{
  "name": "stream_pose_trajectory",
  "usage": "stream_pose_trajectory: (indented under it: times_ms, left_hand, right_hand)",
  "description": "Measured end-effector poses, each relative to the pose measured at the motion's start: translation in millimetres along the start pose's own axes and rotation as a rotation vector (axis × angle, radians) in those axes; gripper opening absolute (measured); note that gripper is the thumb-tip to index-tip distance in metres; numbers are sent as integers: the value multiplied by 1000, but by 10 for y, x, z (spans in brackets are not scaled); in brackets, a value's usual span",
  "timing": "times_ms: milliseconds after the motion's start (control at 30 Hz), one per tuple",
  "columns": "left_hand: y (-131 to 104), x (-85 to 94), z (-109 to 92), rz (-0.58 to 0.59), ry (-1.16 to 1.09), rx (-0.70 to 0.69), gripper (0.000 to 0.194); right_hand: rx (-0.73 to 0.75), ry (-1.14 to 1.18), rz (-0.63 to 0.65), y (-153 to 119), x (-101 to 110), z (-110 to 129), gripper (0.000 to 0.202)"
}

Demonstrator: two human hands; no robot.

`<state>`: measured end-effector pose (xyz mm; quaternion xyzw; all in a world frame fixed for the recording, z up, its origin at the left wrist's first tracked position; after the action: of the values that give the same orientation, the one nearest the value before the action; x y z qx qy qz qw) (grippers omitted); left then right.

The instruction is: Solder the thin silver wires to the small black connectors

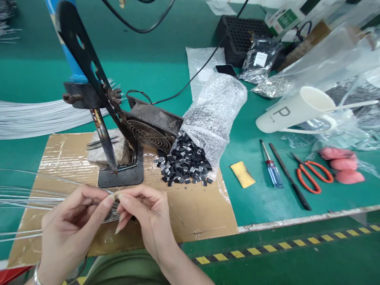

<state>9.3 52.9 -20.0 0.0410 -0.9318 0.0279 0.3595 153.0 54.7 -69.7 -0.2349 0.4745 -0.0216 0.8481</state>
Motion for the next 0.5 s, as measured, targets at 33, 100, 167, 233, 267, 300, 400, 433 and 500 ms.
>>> stream_pose_trajectory:
  times_ms: [33, 100, 167, 233, 267, 300, 400, 433, 500]
  left_hand:
    - [-1, -2, -3, -5, -10, 18, 18]
    - [-10, -5, 0, -25, -46, 66, 16]
    - [-24, -16, 4, -42, -90, 113, 16]
    - [-37, -36, -5, -48, -131, 144, 15]
    - [-42, -45, -13, -50, -150, 156, 14]
    - [-45, -52, -25, -53, -167, 167, 14]
    - [-38, -53, -60, -64, -210, 192, 12]
    - [-30, -47, -66, -67, -223, 197, 12]
    - [-1, -26, -64, -64, -232, 195, 12]
  right_hand:
    - [4, 5, -15, -2, 1, -6, 19]
    - [9, 15, -36, -2, -5, -19, 20]
    - [14, 27, -45, 0, -16, -31, 21]
    - [24, 42, -47, 3, -27, -37, 22]
    - [27, 48, -48, 5, -31, -39, 22]
    - [31, 52, -47, 6, -35, -39, 22]
    - [36, 50, -41, 9, -39, -36, 21]
    - [35, 40, -36, 9, -38, -34, 21]
    - [36, 15, -24, 5, -33, -31, 22]
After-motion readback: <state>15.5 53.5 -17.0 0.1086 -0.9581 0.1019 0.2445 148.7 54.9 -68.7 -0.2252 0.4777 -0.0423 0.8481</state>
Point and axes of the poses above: each hand's wrist, its own y-axis towards the middle knuckle, its own x-axis out of the back of the hand, z = x × y, the point moved 7 cm from there along y, towards the middle knuckle, and after that the axes turned 12 degrees about y, right-handed, at the moved point
